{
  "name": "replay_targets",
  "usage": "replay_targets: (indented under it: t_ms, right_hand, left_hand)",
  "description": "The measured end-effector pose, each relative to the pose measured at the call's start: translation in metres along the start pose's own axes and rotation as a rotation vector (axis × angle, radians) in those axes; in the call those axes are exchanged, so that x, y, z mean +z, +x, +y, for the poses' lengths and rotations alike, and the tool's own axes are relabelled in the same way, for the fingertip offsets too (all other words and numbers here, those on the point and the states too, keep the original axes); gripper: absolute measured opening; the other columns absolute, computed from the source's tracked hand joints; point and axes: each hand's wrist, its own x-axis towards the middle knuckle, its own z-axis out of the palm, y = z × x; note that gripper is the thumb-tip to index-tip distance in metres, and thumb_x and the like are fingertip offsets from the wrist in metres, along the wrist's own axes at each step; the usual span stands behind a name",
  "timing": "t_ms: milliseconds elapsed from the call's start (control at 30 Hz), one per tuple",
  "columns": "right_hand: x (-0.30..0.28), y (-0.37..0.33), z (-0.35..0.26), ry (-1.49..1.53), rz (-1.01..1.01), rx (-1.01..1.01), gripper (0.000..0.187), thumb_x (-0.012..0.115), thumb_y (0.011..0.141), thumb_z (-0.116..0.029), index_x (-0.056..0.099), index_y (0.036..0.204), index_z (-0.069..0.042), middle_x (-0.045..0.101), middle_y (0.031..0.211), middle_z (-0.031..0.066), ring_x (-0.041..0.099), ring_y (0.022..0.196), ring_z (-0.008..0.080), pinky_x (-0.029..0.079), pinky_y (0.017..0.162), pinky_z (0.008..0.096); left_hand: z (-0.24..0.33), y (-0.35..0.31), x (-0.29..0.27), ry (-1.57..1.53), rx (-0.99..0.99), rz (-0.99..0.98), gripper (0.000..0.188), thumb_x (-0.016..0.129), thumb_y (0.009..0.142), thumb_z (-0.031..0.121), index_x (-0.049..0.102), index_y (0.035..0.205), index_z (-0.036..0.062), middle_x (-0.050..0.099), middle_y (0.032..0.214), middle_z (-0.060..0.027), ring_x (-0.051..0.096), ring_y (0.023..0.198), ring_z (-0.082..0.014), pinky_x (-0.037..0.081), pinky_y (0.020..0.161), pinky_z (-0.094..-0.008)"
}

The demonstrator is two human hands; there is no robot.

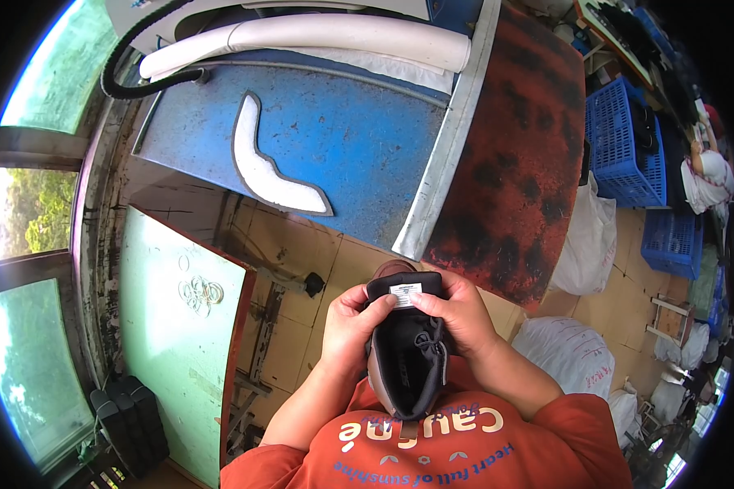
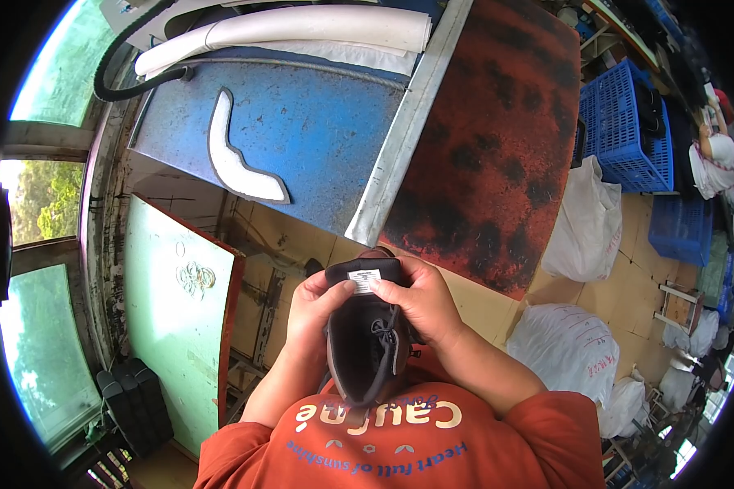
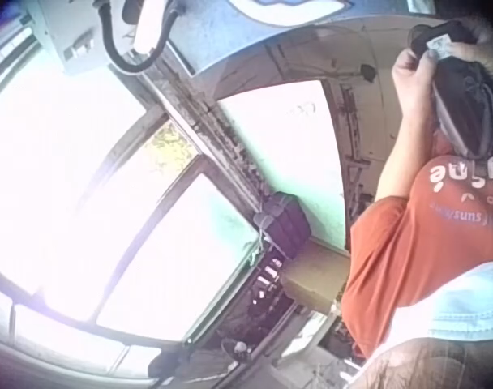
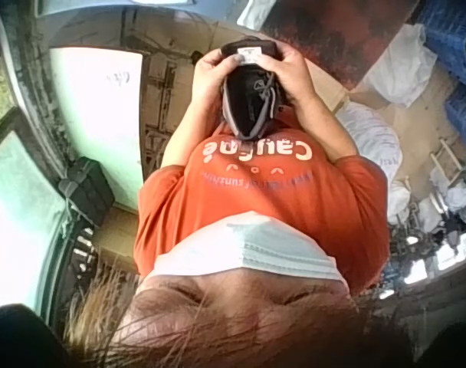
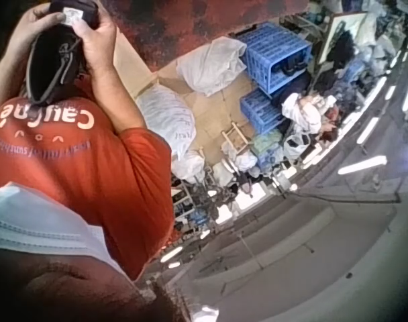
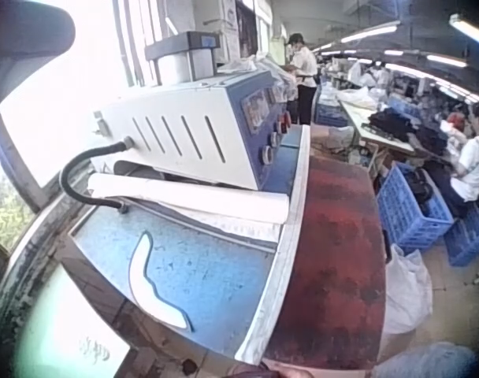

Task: The recorder examines the label inside the tongue of a brown shoe and uses a heat-press machine to process it.

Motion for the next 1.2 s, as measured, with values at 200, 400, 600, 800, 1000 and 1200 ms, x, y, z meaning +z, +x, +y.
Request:
replay_targets:
  t_ms: [200, 400, 600, 800, 1000, 1200]
  right_hand:
    - [0.0, 0.002, 0.0, 0.016, -0.011, 0.007, 0.03, 0.063, 0.077, -0.009, 0.056, 0.104, 0.001, 0.06, 0.092, 0.0047, 0.057, 0.081, 0.0105, 0.047, 0.074, 0.0242]
    - [-0.006, 0.003, 0.002, 0.012, 0.005, 0.023, 0.03, 0.061, 0.076, -0.008, 0.055, 0.104, 0.001, 0.059, 0.091, 0.0048, 0.056, 0.081, 0.0105, 0.047, 0.075, 0.0249]
    - [-0.007, 0.003, 0.001, -0.029, 0.024, 0.027, 0.027, 0.06, 0.074, -0.006, 0.056, 0.1, 0.001, 0.058, 0.091, 0.004, 0.056, 0.081, 0.0098, 0.046, 0.075, 0.0247]
    - [-0.008, 0.005, 0.003, -0.011, 0.017, 0.019, 0.026, 0.06, 0.075, -0.006, 0.056, 0.099, 0.0, 0.058, 0.091, 0.0033, 0.055, 0.081, 0.0092, 0.046, 0.075, 0.0241]
    - [-0.01, 0.009, 0.004, 0.019, 0.007, 0.009, 0.028, 0.06, 0.075, -0.007, 0.056, 0.102, 0.0, 0.059, 0.092, 0.0041, 0.056, 0.081, 0.01, 0.046, 0.076, 0.0248]
    - [-0.02, 0.022, 0.008, 0.054, 0.058, 0.057, 0.034, 0.062, 0.073, -0.007, 0.054, 0.104, 0.004, 0.059, 0.094, 0.0066, 0.057, 0.083, 0.0125, 0.045, 0.077, 0.0257]
  left_hand:
    - [0.002, 0.001, 0.002, 0.085, 0.015, 0.031, 0.015, 0.062, 0.077, 0.006, 0.061, 0.089, -0.0031, 0.063, 0.082, -0.0065, 0.058, 0.07, -0.0099, 0.048, 0.066, -0.0225]
    - [0.004, 0.003, 0.002, 0.094, 0.001, 0.045, 0.015, 0.062, 0.077, 0.005, 0.061, 0.09, -0.0031, 0.063, 0.083, -0.0066, 0.058, 0.071, -0.0102, 0.048, 0.068, -0.0231]
    - [0.005, 0.004, 0.0, 0.085, -0.023, 0.046, 0.015, 0.061, 0.077, 0.003, 0.061, 0.09, -0.003, 0.064, 0.084, -0.0073, 0.059, 0.072, -0.011, 0.048, 0.069, -0.0239]
    - [0.005, 0.007, 0.0, 0.074, -0.02, 0.03, 0.015, 0.06, 0.077, 0.002, 0.061, 0.091, -0.0036, 0.064, 0.084, -0.0075, 0.059, 0.072, -0.0114, 0.048, 0.069, -0.0241]
    - [0.006, 0.01, 0.002, 0.096, -0.041, 0.051, 0.015, 0.06, 0.077, 0.004, 0.061, 0.09, -0.0042, 0.063, 0.082, -0.0074, 0.059, 0.07, -0.0116, 0.048, 0.067, -0.0242]
    - [0.004, 0.026, 0.0, 0.059, -0.084, 0.028, 0.015, 0.06, 0.077, 0.007, 0.061, 0.088, -0.0032, 0.063, 0.081, -0.0079, 0.058, 0.068, -0.0119, 0.047, 0.065, -0.0238]
